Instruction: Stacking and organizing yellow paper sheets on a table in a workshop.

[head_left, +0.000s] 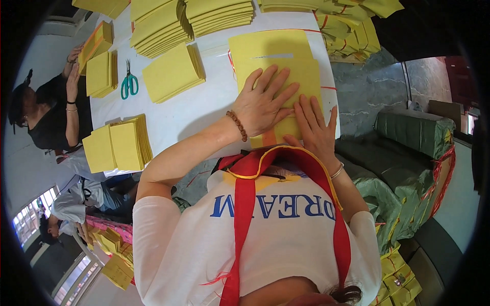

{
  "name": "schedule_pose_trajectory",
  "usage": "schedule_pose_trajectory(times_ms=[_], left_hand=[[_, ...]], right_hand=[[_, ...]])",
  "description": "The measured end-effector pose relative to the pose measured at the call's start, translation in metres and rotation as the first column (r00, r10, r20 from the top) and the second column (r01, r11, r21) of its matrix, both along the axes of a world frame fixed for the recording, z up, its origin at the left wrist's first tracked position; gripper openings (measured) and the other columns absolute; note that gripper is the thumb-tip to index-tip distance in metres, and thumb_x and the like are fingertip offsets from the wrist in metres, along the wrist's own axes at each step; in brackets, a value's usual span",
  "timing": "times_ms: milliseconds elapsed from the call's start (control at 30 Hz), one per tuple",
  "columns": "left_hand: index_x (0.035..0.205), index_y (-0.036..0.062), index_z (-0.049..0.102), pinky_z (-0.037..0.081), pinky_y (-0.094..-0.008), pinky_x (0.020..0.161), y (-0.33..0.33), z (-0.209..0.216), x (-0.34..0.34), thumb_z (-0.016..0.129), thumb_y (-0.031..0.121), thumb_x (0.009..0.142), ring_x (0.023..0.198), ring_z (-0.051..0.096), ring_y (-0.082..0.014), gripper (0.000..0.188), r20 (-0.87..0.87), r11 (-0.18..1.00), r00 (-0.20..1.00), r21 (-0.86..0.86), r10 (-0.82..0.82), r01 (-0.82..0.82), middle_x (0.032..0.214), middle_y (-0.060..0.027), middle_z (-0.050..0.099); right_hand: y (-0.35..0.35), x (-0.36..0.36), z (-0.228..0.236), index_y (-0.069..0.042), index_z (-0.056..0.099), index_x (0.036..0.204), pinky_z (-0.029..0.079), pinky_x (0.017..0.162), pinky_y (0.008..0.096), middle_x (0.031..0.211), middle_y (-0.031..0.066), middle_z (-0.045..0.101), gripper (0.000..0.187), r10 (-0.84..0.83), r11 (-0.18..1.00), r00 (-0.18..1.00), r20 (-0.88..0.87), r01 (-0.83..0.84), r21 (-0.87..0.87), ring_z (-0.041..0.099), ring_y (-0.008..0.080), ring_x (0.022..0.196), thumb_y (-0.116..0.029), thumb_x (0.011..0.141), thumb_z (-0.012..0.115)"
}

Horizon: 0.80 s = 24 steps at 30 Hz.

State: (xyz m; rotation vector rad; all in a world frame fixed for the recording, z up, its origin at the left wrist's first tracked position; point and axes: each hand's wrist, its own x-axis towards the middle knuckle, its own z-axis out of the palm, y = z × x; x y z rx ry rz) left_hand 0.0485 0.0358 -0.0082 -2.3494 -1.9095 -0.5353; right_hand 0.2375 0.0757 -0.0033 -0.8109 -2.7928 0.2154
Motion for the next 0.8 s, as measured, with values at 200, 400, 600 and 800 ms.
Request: schedule_pose_trajectory(times_ms=[200,400,600,800], left_hand=[[0.122,0.0067,0.049,0.030,-0.0441,0.095,-0.005,0.010,-0.008,0.060,0.048,0.074,0.117,0.038,-0.0308,0.064,0.089,0.992,0.993,-0.091,-0.078,0.086,0.130,-0.0140,0.042],[0.114,-0.0011,0.051,0.045,-0.0369,0.074,-0.005,0.002,0.018,0.055,0.024,0.076,0.095,0.054,-0.0301,0.045,-0.326,0.981,0.944,0.193,0.060,0.004,0.109,-0.0192,0.056],[0.111,-0.0010,0.055,0.047,-0.0351,0.076,-0.014,0.031,-0.003,0.052,0.015,0.074,0.094,0.057,-0.0259,0.040,-0.101,0.971,0.993,0.239,0.055,-0.029,0.108,-0.0157,0.059],[0.115,0.0028,0.053,0.043,-0.0376,0.082,-0.074,0.025,-0.127,0.057,0.008,0.068,0.100,0.055,-0.0251,0.048,-0.150,0.869,0.936,0.440,0.320,-0.227,0.110,-0.0113,0.058]], right_hand=[[0.002,0.001,-0.009,-0.008,0.044,0.130,0.013,0.104,0.0571,0.141,0.0089,0.034,0.062,-0.006,0.994,0.999,-0.053,0.001,-0.106,0.028,0.0270,0.132,-0.046,0.082,0.053],[0.026,0.019,0.013,-0.004,0.041,0.132,0.021,0.106,0.0350,0.141,0.0125,0.034,0.045,-0.311,0.594,0.850,-0.426,-0.176,-0.785,0.031,0.0231,0.130,-0.024,0.092,0.043],[0.022,0.016,0.018,-0.001,0.039,0.132,0.025,0.105,0.0351,0.137,0.0114,0.040,0.042,-0.416,0.723,0.693,-0.589,-0.140,-0.676,0.035,0.0211,0.127,-0.022,0.097,0.033],[0.021,0.029,0.006,-0.003,0.045,0.129,0.030,0.102,0.0352,0.131,0.0102,0.047,0.038,-0.487,0.707,0.679,-0.550,-0.064,-0.704,0.041,0.0200,0.123,-0.021,0.096,0.036]])
